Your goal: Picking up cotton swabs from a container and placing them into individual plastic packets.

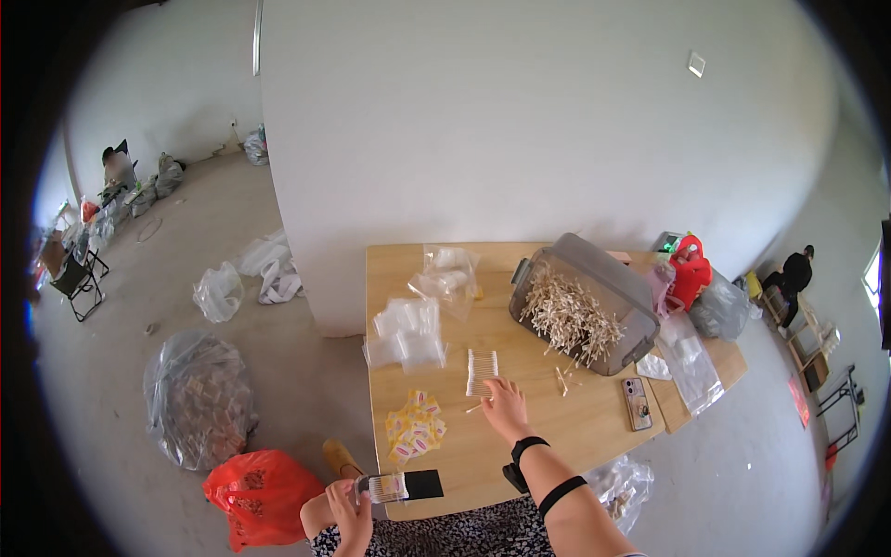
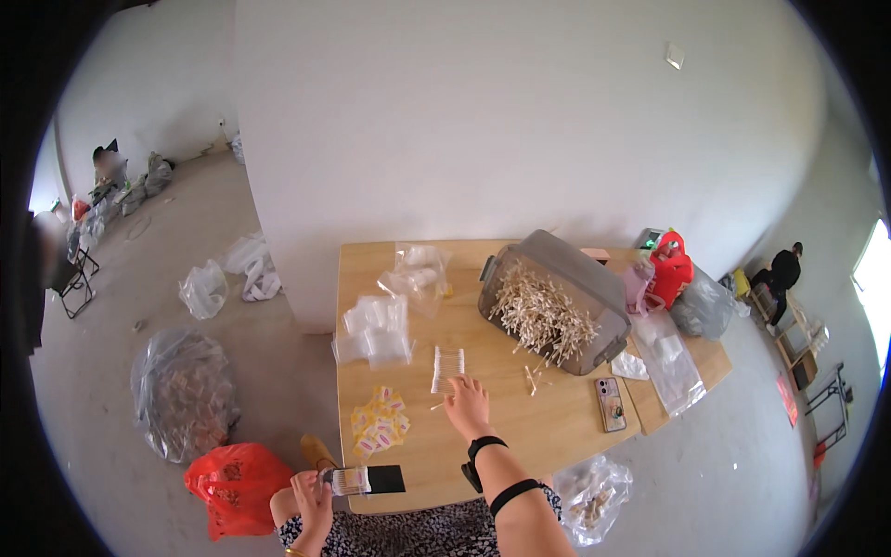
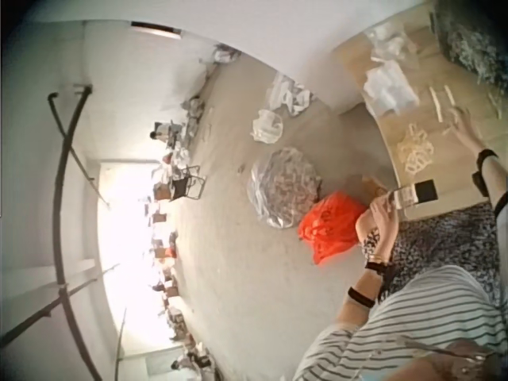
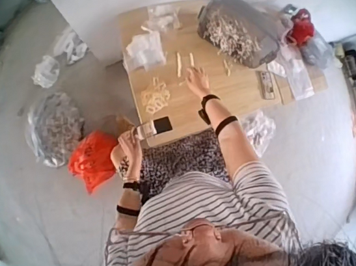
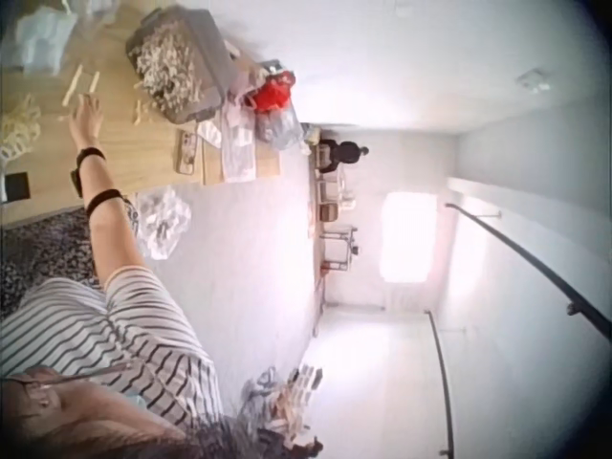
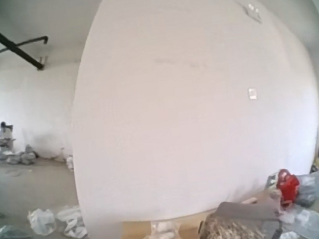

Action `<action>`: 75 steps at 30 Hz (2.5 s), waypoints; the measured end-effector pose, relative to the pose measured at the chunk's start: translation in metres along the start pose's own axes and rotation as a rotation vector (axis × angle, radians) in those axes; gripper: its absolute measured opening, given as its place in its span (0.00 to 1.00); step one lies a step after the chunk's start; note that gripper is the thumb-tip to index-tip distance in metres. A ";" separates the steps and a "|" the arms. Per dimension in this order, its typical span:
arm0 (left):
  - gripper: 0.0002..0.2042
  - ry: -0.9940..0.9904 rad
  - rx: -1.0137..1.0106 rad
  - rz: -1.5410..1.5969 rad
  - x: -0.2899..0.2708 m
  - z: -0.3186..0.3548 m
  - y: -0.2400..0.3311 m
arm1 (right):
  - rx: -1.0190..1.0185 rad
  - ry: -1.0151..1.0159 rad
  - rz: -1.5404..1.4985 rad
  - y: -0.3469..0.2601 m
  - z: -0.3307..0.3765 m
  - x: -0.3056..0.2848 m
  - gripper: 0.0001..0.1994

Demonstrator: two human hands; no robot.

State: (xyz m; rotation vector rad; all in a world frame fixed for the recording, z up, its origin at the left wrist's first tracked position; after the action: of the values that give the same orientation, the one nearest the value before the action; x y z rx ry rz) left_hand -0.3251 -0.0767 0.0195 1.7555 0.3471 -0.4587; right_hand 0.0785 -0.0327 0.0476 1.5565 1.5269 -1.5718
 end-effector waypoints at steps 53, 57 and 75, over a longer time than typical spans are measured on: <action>0.36 -0.656 0.608 -0.660 0.236 -0.034 0.100 | -0.391 -0.124 -0.407 0.003 0.082 -0.004 0.13; 0.37 -0.629 0.597 -0.720 0.232 -0.025 0.094 | -0.172 -0.069 -0.547 0.021 0.096 -0.027 0.14; 0.43 -0.676 0.564 -0.825 0.244 0.006 0.117 | 0.032 0.157 -0.097 0.055 0.120 -0.048 0.17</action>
State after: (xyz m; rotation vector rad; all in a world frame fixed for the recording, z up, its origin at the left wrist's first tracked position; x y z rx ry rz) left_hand -0.0572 -0.1123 0.0012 1.7900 0.4683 -1.8306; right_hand 0.0922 -0.1727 0.0401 1.6809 1.6922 -1.5647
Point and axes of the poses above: each hand's wrist, its own z-axis away from the middle knuckle, its own x-axis out of the palm, y = z × x, the point moved 7 cm from there along -z, towards the middle knuckle, and after that the axes turned 3 degrees about z, right-handed, at the moved point
